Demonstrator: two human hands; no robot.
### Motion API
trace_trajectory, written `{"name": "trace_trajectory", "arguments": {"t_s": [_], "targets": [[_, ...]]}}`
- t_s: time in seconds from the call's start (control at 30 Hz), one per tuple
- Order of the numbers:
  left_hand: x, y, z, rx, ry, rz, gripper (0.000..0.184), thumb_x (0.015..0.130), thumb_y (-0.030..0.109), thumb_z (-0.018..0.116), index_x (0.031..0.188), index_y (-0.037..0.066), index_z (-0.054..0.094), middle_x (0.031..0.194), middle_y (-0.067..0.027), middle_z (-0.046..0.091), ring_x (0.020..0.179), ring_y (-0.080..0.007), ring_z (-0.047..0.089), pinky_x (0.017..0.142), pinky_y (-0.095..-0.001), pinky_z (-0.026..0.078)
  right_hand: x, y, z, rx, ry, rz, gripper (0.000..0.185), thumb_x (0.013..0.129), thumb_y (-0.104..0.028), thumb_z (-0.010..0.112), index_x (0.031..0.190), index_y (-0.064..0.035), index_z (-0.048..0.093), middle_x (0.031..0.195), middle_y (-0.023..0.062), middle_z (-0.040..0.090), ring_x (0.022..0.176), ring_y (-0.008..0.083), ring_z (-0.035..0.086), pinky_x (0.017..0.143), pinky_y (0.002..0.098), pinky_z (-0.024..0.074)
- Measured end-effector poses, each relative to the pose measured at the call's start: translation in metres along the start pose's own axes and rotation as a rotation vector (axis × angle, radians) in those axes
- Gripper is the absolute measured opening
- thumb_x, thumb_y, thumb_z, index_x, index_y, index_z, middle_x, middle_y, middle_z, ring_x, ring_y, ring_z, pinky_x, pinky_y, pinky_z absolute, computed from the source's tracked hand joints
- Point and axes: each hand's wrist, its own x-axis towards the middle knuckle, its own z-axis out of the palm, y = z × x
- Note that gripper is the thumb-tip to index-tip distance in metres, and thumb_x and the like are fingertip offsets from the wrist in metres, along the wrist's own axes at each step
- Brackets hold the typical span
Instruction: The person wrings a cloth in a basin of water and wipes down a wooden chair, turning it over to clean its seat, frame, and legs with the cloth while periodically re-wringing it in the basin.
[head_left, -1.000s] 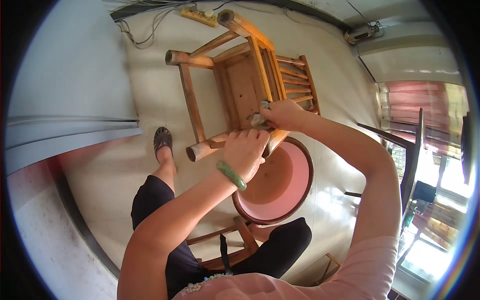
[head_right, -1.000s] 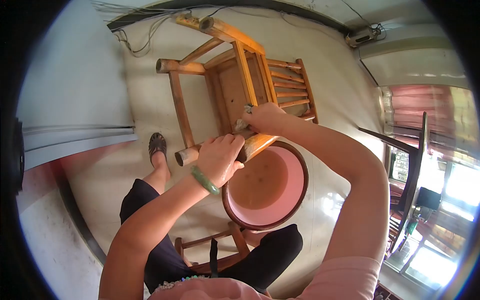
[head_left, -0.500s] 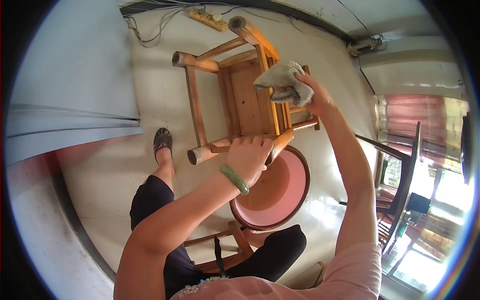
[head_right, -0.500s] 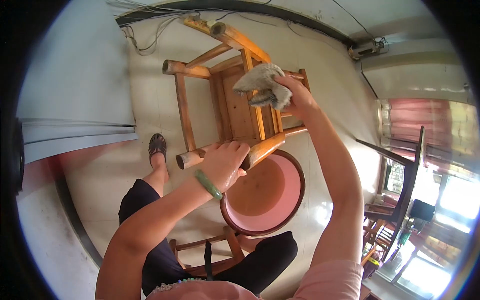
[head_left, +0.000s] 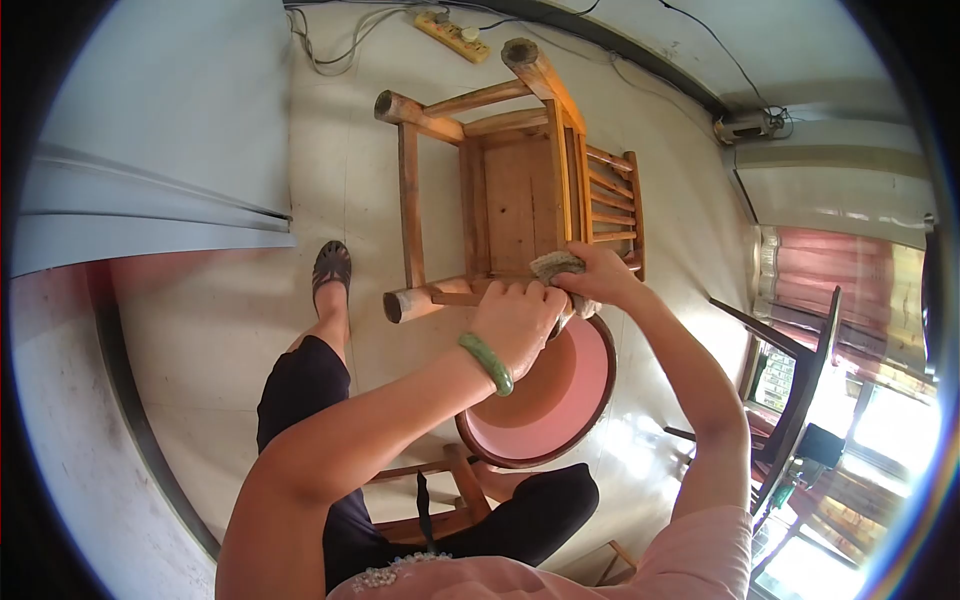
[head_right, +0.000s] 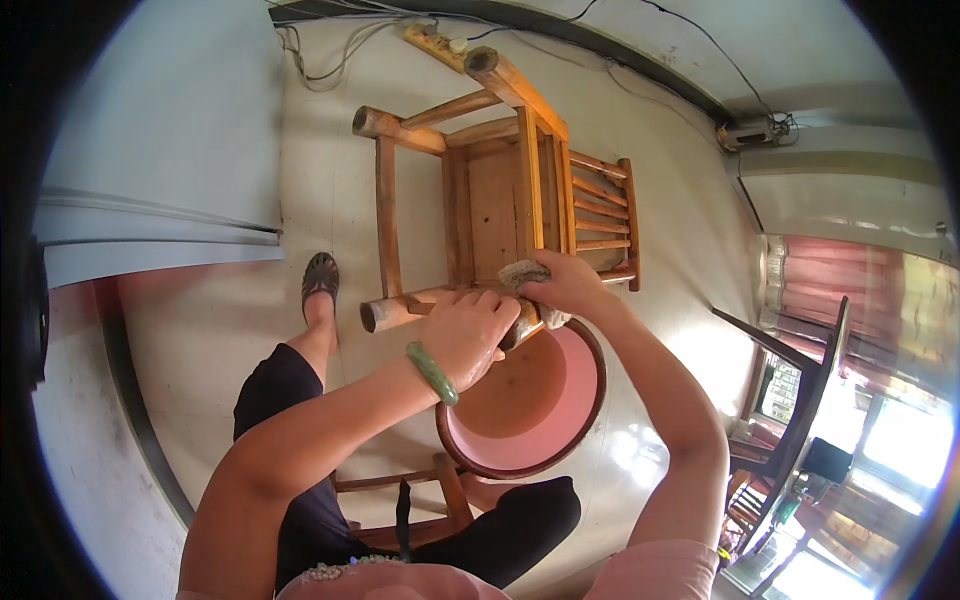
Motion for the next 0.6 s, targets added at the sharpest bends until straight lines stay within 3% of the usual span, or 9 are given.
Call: {"name": "trace_trajectory", "arguments": {"t_s": [0.17,0.37,0.43,0.5,0.6], "targets": [[0.0,0.0,0.001,0.0,-0.019,-0.008,0.041,0.063,0.022,0.069,0.093,0.005,0.046,0.082,-0.0087,0.055,0.082,-0.0233,0.055,0.071,-0.0349,0.04,0.034,-0.005,0.015,-0.335,0.363,0.067,0.033,0.068,-0.034,0.06,0.089,-0.0106,0.053,0.081,0.011,0.059,0.078,0.0285,0.058,0.061,0.0414,0.0464],[-0.001,-0.001,-0.002,-0.018,-0.072,-0.015,0.039,0.066,0.021,0.067,0.095,0.005,0.047,0.085,-0.0087,0.054,0.082,-0.0235,0.055,0.072,-0.0358,0.039,0.127,0.001,-0.034,-0.353,0.792,0.08,0.032,0.072,-0.036,0.056,0.091,-0.0115,0.05,0.085,0.0146,0.058,0.075,0.0308,0.058,0.059,0.0416,0.0469],[-0.001,-0.001,-0.003,-0.033,-0.083,-0.015,0.039,0.066,0.021,0.067,0.095,0.006,0.047,0.086,-0.0085,0.054,0.083,-0.0234,0.055,0.072,-0.0359,0.039,0.147,-0.001,-0.057,-0.258,0.828,0.163,0.033,0.072,-0.036,0.055,0.092,-0.0099,0.05,0.087,0.016,0.058,0.077,0.0335,0.057,0.062,0.0411,0.0468],[0.0,-0.003,-0.003,-0.045,-0.088,-0.011,0.04,0.066,0.021,0.067,0.096,0.006,0.047,0.087,-0.0083,0.054,0.083,-0.0232,0.055,0.072,-0.036,0.039,0.15,0.008,-0.079,-0.01,1.018,0.246,0.032,0.071,-0.03,0.055,0.093,-0.0067,0.05,0.087,0.0162,0.059,0.078,0.0325,0.058,0.065,0.0404,0.0461],[-0.001,-0.004,0.002,-0.034,-0.059,-0.006,0.04,0.065,0.019,0.067,0.097,0.006,0.047,0.088,-0.0078,0.054,0.083,-0.0227,0.054,0.071,-0.0354,0.039,0.122,0.031,-0.11,0.445,1.291,0.154,0.028,0.067,-0.017,0.058,0.091,-0.003,0.055,0.08,0.014,0.059,0.075,0.0265,0.057,0.069,0.0369,0.0439]]}}
